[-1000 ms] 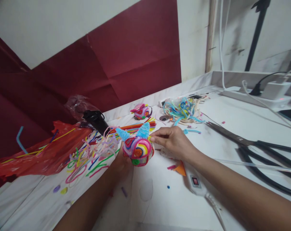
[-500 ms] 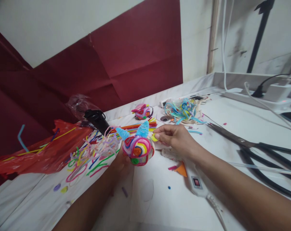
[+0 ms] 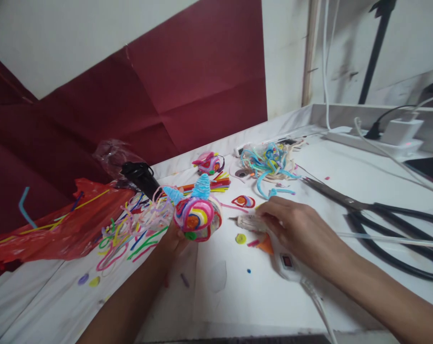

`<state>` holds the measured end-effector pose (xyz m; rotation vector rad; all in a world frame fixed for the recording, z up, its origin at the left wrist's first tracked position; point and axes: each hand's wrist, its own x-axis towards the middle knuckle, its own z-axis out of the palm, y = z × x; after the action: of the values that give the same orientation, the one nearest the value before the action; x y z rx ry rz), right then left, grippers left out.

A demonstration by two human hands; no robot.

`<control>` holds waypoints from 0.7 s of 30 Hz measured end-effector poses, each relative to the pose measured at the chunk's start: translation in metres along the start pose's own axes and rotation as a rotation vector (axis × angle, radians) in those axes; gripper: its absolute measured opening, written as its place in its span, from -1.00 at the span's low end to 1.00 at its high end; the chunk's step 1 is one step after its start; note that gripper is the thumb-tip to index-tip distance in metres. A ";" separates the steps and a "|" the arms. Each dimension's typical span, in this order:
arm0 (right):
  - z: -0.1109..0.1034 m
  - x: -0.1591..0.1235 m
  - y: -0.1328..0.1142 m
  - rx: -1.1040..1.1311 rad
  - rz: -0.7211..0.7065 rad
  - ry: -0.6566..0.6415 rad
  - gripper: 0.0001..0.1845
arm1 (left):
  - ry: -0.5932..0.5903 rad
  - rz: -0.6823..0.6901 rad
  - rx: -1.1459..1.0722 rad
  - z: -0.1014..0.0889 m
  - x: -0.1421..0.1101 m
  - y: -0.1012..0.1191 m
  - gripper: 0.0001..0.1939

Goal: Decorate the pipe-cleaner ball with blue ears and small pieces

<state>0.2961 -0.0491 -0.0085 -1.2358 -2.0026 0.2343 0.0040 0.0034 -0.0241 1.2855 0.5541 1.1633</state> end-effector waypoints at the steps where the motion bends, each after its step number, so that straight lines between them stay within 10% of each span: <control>1: -0.003 -0.010 0.001 -0.091 0.074 0.025 -0.67 | -0.005 -0.001 -0.008 -0.001 0.000 0.000 -0.03; 11: 0.028 -0.057 -0.017 -0.337 0.464 -0.092 -0.26 | -0.028 -0.023 -0.003 -0.004 0.000 0.000 -0.07; 21: 0.004 -0.047 -0.013 0.269 0.858 0.124 -0.22 | 0.001 0.017 -0.017 0.004 -0.001 0.007 -0.11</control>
<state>0.2961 -0.0939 -0.0283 -1.8004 -1.1809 0.7861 0.0047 -0.0005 -0.0166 1.2770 0.5339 1.1807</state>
